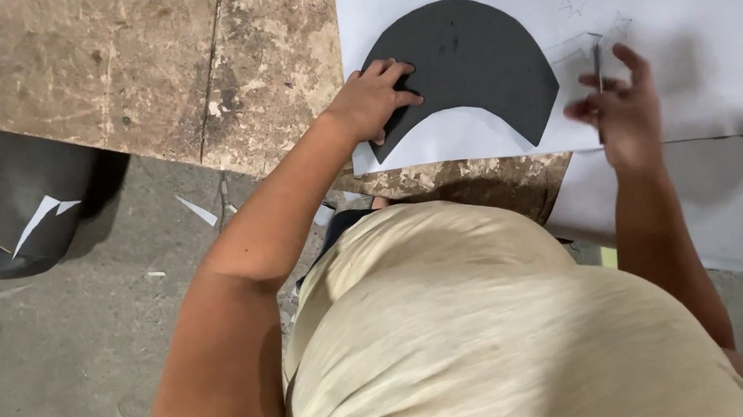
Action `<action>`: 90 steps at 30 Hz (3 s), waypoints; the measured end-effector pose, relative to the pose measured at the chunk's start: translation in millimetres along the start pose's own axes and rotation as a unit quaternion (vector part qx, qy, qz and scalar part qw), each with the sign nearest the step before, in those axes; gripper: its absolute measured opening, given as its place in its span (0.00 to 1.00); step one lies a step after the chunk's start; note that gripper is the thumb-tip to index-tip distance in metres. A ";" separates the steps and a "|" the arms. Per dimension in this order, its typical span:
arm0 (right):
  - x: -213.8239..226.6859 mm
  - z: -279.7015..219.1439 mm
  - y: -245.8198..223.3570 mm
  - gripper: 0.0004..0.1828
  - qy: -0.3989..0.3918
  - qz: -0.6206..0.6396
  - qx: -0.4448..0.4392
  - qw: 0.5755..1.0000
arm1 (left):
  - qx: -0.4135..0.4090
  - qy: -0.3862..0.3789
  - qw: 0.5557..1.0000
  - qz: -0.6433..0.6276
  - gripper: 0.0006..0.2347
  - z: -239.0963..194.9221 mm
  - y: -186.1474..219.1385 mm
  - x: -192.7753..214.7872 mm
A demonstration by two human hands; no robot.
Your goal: Tracing a template onto fabric and cutting it out with scissors
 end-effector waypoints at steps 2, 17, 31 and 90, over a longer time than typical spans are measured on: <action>-0.2 -3.7 -15.3 0.23 0.021 0.127 -0.052 0.990 | -0.016 -0.041 0.999 0.006 0.41 -4.5 10.3 13.6; -168.3 -54.2 39.8 0.16 -0.393 0.008 0.042 0.918 | 0.065 -0.029 0.995 0.065 0.50 23.0 14.7 -5.2; -200.5 -51.1 14.6 0.10 -0.427 -0.313 0.319 0.786 | 0.100 -0.071 0.990 0.064 0.28 22.3 35.4 6.2; -301.5 -45.0 -39.7 0.09 -0.560 -0.432 0.244 0.664 | 0.356 0.071 0.916 -0.171 0.43 96.1 136.3 -17.9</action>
Point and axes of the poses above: each hand's wrist, its own z-axis towards the middle knuckle, its own x-axis out of the back of the hand, y = z × x, the point moved 5 cm from there along z, towards the middle knuckle, and after that the axes turned 3 degrees about z, right-handed, at the moved point
